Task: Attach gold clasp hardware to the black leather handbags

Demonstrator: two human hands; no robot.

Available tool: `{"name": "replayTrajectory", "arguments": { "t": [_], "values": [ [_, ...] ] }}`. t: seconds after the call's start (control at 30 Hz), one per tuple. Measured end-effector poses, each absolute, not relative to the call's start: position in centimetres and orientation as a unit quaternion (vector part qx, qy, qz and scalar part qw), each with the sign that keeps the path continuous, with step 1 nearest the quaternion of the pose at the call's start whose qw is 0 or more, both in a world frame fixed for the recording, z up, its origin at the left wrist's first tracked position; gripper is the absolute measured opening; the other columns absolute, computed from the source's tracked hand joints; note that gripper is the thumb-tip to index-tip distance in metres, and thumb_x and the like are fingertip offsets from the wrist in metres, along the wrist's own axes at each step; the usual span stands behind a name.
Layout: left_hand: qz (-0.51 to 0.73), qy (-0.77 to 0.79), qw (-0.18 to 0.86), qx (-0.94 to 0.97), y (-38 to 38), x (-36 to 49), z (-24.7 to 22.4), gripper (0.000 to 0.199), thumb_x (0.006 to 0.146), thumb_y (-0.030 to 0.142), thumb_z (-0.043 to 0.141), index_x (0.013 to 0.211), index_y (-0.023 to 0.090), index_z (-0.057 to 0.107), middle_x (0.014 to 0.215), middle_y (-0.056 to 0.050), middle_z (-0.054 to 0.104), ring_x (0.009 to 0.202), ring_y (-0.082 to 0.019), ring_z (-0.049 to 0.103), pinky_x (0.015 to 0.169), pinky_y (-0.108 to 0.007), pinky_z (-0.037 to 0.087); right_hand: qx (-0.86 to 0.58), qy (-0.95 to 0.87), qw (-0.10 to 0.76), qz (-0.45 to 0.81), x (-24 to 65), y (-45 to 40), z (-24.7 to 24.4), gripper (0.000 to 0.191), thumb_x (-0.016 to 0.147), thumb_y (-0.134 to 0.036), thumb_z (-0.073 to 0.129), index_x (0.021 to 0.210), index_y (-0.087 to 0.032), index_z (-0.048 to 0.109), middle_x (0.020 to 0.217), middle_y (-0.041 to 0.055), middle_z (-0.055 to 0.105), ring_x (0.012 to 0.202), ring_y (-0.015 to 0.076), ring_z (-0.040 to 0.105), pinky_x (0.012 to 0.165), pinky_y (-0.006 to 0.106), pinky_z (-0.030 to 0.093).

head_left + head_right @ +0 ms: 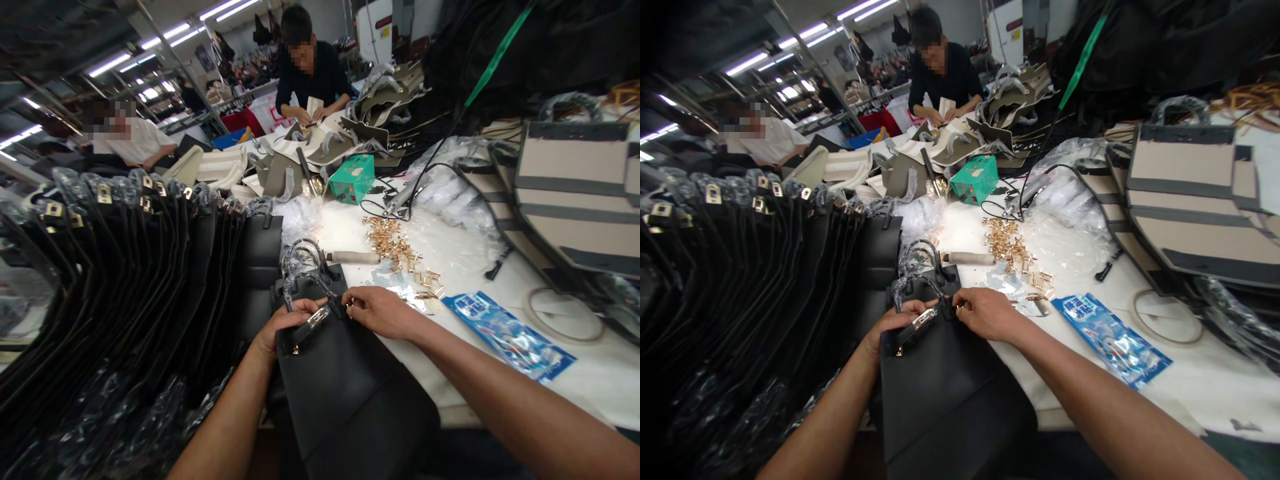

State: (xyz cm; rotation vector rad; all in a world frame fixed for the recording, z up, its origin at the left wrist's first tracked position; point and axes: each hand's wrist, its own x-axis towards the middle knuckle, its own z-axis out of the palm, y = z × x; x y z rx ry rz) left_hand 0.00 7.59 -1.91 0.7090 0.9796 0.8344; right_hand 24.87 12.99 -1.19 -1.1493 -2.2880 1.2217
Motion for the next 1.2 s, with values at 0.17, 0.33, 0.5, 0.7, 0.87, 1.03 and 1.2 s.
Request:
{"name": "replayTrajectory", "arguments": {
  "t": [0.17,0.33,0.5,0.7,0.87,1.03,1.2],
  "values": [
    [0.372,0.443,0.750,0.322,7.8,-0.3,-2.2,0.018,0.069,0.016,0.069,0.086,0.012,0.073,0.134,-0.016,0.060,0.130,-0.035,0.049,0.103,-0.038,0.039,-0.376,-0.791,0.133,0.465,25.0,13.4,-1.0,0.021,0.084,-0.021,0.055,0.099,-0.025,0.069,0.075,-0.0015,0.067,0.069,0.0157,0.058,0.059,0.024,0.034],
    [0.374,0.431,0.754,0.326,7.6,-0.7,-2.5,0.025,0.071,0.017,0.067,0.094,0.011,0.074,0.137,-0.016,0.058,0.126,-0.034,0.053,0.101,-0.038,0.041,-0.397,-0.767,0.126,0.488,24.5,13.5,-1.5,0.021,0.082,-0.021,0.058,0.100,-0.022,0.067,0.075,-0.0013,0.066,0.066,0.0148,0.060,0.059,0.024,0.038],
    [0.367,0.438,0.753,0.326,7.4,-1.1,-3.0,0.035,0.073,0.018,0.067,0.108,0.011,0.072,0.129,-0.015,0.064,0.114,-0.030,0.062,0.097,-0.036,0.045,-0.399,-0.733,0.115,0.540,24.1,13.7,-2.2,0.018,0.079,-0.021,0.058,0.097,-0.020,0.063,0.072,-0.0027,0.064,0.057,0.0130,0.063,0.055,0.023,0.041],
    [0.384,0.419,0.758,0.321,7.2,-1.2,-3.4,0.036,0.073,0.016,0.068,0.108,0.012,0.072,0.133,-0.014,0.061,0.113,-0.029,0.063,0.098,-0.036,0.045,-0.359,-0.774,0.091,0.514,24.2,14.3,-1.2,0.013,0.079,-0.023,0.057,0.089,-0.022,0.066,0.062,-0.0046,0.062,0.058,0.0140,0.061,0.056,0.023,0.039],
    [0.376,0.417,0.762,0.324,7.0,-1.2,-3.1,0.037,0.073,0.018,0.069,0.109,0.011,0.072,0.126,-0.015,0.066,0.117,-0.032,0.060,0.103,-0.041,0.041,-0.340,-0.784,0.062,0.515,24.0,14.3,-0.7,0.012,0.080,-0.024,0.057,0.087,-0.022,0.066,0.061,-0.0046,0.062,0.057,0.0140,0.059,0.056,0.024,0.038],
    [0.379,0.426,0.750,0.334,6.8,-1.0,-3.0,0.038,0.072,0.020,0.069,0.110,0.011,0.072,0.126,-0.016,0.066,0.118,-0.032,0.060,0.105,-0.042,0.039,-0.373,-0.750,0.086,0.540,23.7,13.9,-1.8,0.019,0.081,-0.023,0.058,0.099,-0.022,0.065,0.066,-0.0043,0.062,0.055,0.0127,0.059,0.055,0.024,0.040],
    [0.394,0.389,0.734,0.394,6.2,-1.1,-0.9,0.033,0.074,0.020,0.069,0.106,0.014,0.074,0.142,-0.015,0.053,0.131,-0.036,0.047,0.112,-0.047,0.031,-0.398,-0.734,0.146,0.531,24.6,14.2,-0.6,0.048,0.076,-0.034,0.072,0.121,-0.021,0.060,0.085,0.0005,0.065,0.071,0.0162,0.060,0.062,0.026,0.044]
  ]
}}
